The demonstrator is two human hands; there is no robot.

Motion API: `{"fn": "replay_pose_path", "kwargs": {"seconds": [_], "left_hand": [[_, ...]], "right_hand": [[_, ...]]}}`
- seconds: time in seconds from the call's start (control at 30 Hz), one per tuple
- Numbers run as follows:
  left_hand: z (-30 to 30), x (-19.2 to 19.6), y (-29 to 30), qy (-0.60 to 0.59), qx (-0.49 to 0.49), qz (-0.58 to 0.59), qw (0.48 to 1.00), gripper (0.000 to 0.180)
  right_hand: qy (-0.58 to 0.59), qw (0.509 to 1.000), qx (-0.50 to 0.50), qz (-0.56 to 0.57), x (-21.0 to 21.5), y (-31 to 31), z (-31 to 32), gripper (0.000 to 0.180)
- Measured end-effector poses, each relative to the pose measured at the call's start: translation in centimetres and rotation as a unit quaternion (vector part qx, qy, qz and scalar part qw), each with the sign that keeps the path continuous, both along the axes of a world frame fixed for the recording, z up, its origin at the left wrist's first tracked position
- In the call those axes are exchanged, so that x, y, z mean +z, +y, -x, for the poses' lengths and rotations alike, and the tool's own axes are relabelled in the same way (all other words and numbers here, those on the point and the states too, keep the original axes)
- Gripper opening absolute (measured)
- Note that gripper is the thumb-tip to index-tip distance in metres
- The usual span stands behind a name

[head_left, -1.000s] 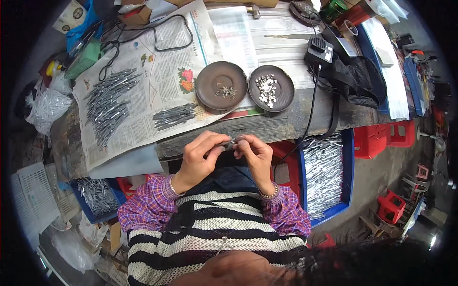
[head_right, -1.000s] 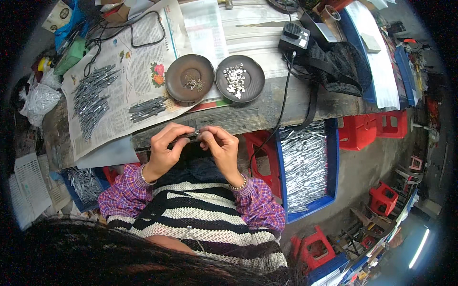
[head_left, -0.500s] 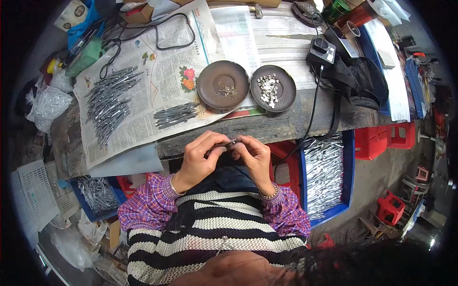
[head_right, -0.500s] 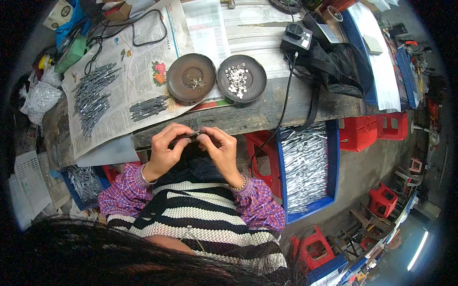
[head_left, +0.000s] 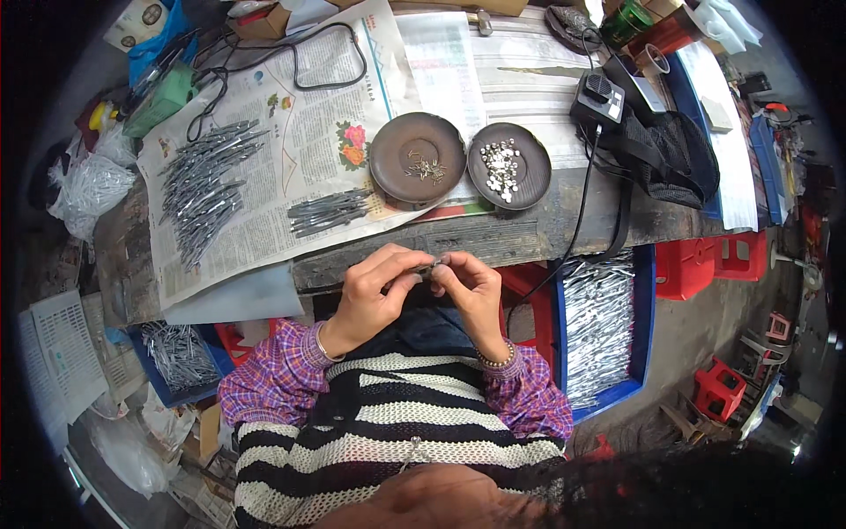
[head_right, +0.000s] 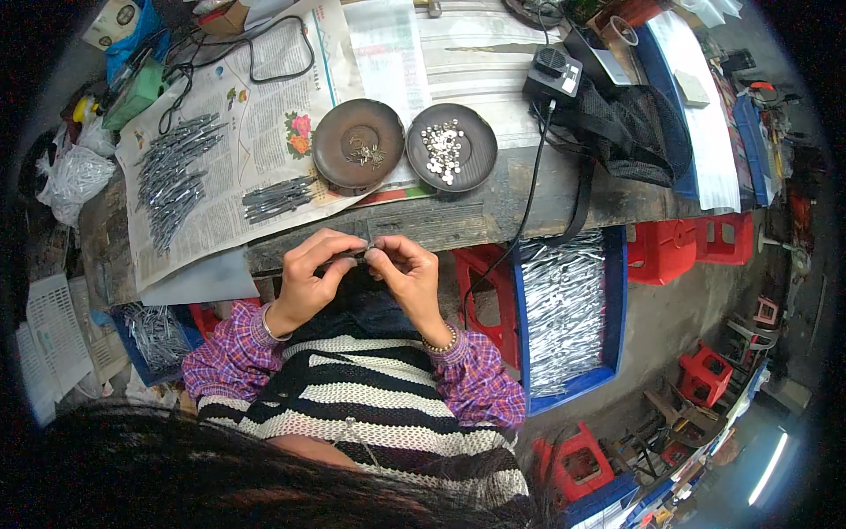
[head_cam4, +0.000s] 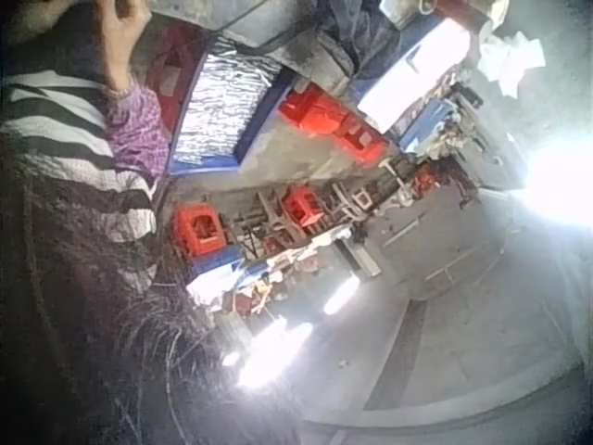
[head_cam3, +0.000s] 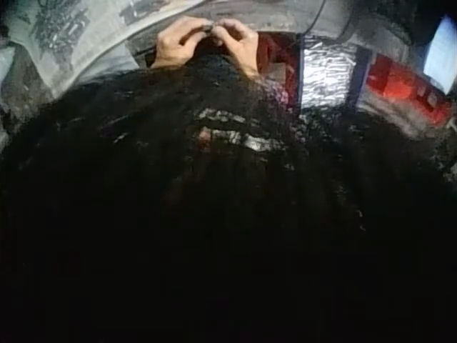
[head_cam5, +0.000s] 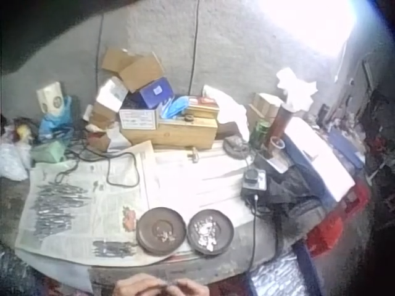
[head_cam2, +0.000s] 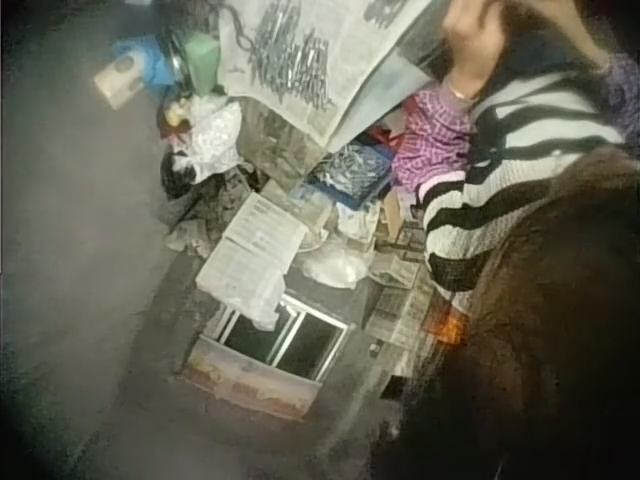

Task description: Assembling small hardware components by placing metal washers or rings onto thin metal rods at a workbench.

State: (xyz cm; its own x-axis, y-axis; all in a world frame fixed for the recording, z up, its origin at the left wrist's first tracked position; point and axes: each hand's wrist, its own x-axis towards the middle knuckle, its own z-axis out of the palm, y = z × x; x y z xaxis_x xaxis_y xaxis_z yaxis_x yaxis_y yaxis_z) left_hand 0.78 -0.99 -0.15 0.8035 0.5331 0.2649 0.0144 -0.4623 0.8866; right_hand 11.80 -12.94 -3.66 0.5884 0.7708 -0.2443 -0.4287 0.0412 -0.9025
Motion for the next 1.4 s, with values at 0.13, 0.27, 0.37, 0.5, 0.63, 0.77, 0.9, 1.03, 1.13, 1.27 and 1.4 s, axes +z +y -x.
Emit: {"fn": "replay_pose_path", "kwargs": {"seconds": [0.13, 0.27, 0.37, 0.5, 0.63, 0.77, 0.9, 1.03, 1.13, 1.27, 1.4], "left_hand": [[0.0, 0.1, 0.2, 0.002, -0.007, 0.002, 1.000, 0.027], [0.2, 0.1, 0.1, 0.014, -0.002, 0.008, 1.000, 0.026], [0.4, 0.2, 0.2, 0.023, -0.002, 0.031, 0.999, 0.025], [0.1, 0.3, 0.0, 0.008, 0.005, 0.047, 0.999, 0.024], [0.5, -0.1, 0.0, 0.008, 0.007, 0.056, 0.998, 0.025], [0.7, -0.1, -0.1, 0.011, 0.002, 0.070, 0.998, 0.027], [0.7, 0.0, 0.1, 0.017, -0.004, 0.091, 0.996, 0.028], [0.7, -0.2, 0.2, 0.014, 0.000, 0.088, 0.996, 0.027], [0.7, -0.2, 0.1, 0.004, 0.004, 0.098, 0.995, 0.026], [1.5, 0.5, 0.5, 0.018, 0.019, 0.132, 0.991, 0.023], [3.5, 0.8, 1.3, -0.001, 0.047, 0.093, 0.995, 0.019]], "right_hand": [[-0.083, 0.996, -0.013, 0.012, -0.4, 0.0, 0.1, 0.011], [-0.117, 0.992, -0.046, 0.015, 0.1, 0.2, 0.0, 0.010], [-0.131, 0.990, -0.058, 0.014, -0.3, 0.0, -0.9, 0.009], [-0.162, 0.986, -0.029, 0.039, 0.5, 0.0, -0.1, 0.012], [-0.120, 0.992, -0.028, 0.030, -0.6, -0.2, -0.5, 0.014], [-0.164, 0.986, -0.024, 0.033, -0.3, -0.1, 0.0, 0.011], [-0.047, 0.997, -0.056, 0.016, 0.0, 0.1, -0.4, 0.010], [-0.179, 0.983, -0.008, 0.038, 0.2, 0.1, -0.1, 0.011], [-0.146, 0.989, -0.006, 0.035, 0.4, 0.1, 0.1, 0.007], [-0.042, 0.999, 0.015, 0.009, 0.5, -0.1, -0.1, 0.014], [-0.062, 0.998, 0.024, -0.006, 0.5, -0.1, 0.1, 0.012]]}}
